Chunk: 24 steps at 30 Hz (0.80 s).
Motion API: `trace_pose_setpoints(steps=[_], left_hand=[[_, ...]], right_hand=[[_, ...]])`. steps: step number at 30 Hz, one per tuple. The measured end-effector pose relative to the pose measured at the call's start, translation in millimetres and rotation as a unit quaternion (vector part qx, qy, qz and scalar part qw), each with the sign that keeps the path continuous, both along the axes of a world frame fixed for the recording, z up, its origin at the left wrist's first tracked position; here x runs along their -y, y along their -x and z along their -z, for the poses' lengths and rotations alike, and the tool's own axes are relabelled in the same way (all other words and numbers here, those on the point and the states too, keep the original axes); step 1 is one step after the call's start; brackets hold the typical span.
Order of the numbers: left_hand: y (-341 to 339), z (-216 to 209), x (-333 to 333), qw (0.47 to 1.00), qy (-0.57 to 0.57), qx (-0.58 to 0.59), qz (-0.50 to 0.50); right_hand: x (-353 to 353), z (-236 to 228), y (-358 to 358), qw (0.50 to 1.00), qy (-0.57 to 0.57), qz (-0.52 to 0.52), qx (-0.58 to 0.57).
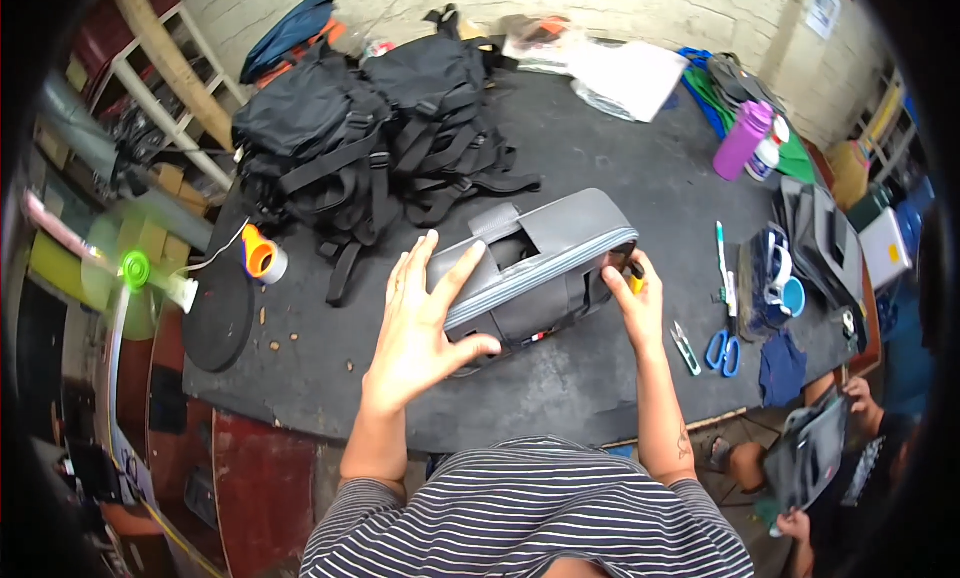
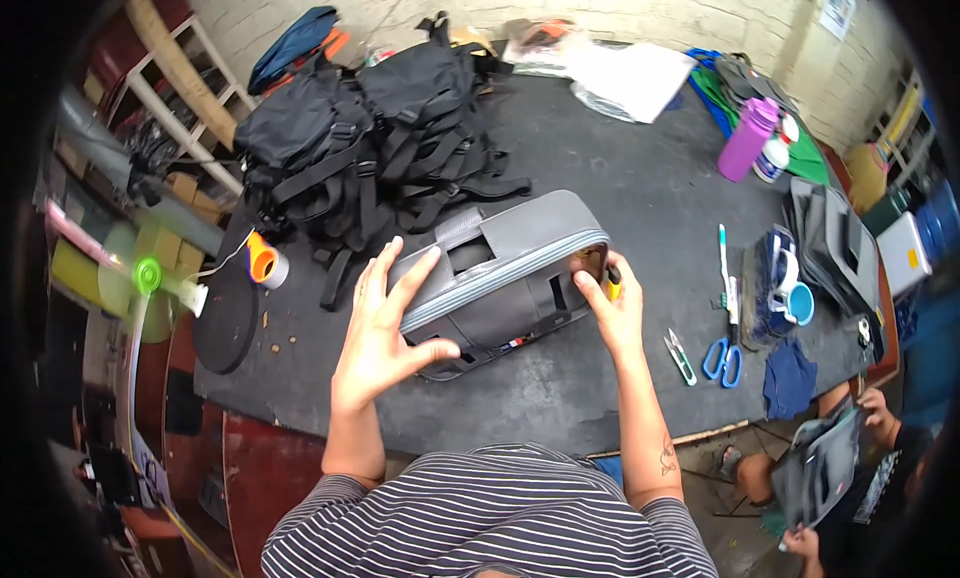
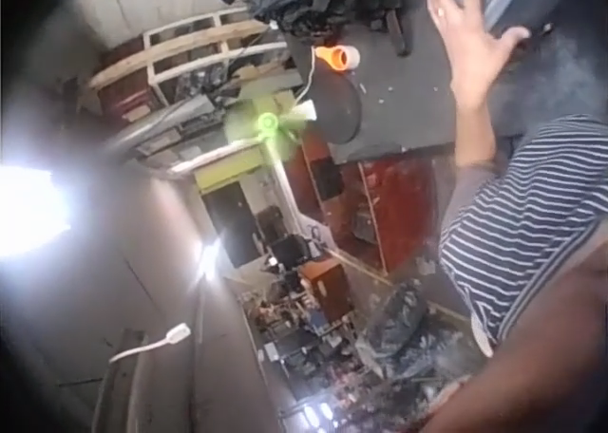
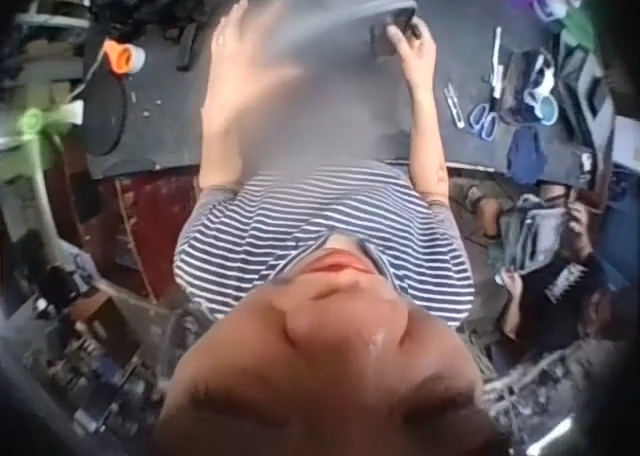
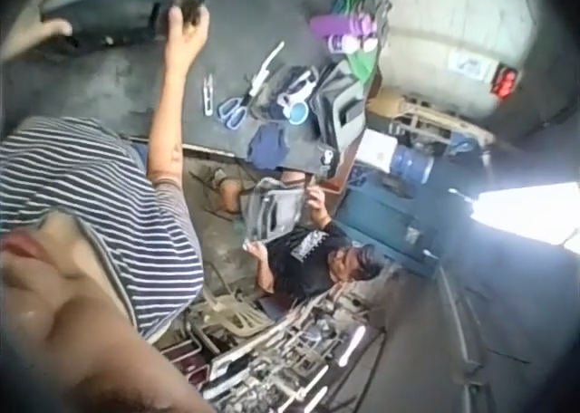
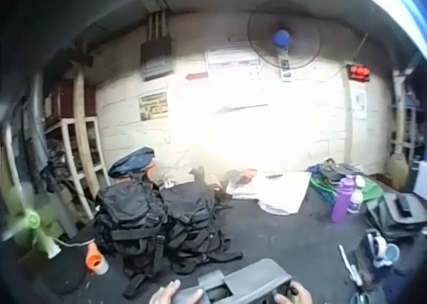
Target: Assembling and finishing a grey fabric bag, trimming threads and using a lighter to seal edges.
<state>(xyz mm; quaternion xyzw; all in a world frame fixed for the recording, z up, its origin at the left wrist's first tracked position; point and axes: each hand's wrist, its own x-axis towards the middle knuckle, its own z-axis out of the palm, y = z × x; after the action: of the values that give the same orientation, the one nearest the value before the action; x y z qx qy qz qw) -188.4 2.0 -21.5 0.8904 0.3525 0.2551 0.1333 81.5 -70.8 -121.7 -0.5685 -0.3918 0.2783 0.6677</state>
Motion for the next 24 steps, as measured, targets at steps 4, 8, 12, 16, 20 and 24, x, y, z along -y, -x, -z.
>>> trace_pose_setpoints(steps=[4, 8, 12, 16, 20, 24], left_hand=[[36.0, 0.5, -12.6, 0.997, 0.021, 0.074, -0.031], [123.1, -15.4, -22.5, 0.977, 0.136, 0.152, -0.062], [227.8, -9.3, -47.1, 0.921, 0.313, 0.189, -0.136], [310.1, 45.3, -87.1, 0.924, 0.087, 0.061, -0.367], [257.1, 47.0, -76.5, 0.936, 0.137, 0.100, -0.308], [165.6, 55.4, -36.1, 0.939, 0.159, -0.149, -0.267]], right_hand=[[13.6, -0.1, 13.2, 0.999, 0.002, -0.044, -0.007], [24.3, 21.2, 16.1, 0.998, 0.041, -0.043, 0.020], [37.4, 40.6, 6.4, 0.990, 0.118, -0.033, -0.069], [45.1, 63.5, -6.3, 0.993, 0.115, -0.003, -0.019], [60.5, 82.7, -17.8, 0.988, 0.120, 0.087, 0.038], [74.3, 105.4, -27.3, 0.969, 0.115, 0.148, 0.162]])
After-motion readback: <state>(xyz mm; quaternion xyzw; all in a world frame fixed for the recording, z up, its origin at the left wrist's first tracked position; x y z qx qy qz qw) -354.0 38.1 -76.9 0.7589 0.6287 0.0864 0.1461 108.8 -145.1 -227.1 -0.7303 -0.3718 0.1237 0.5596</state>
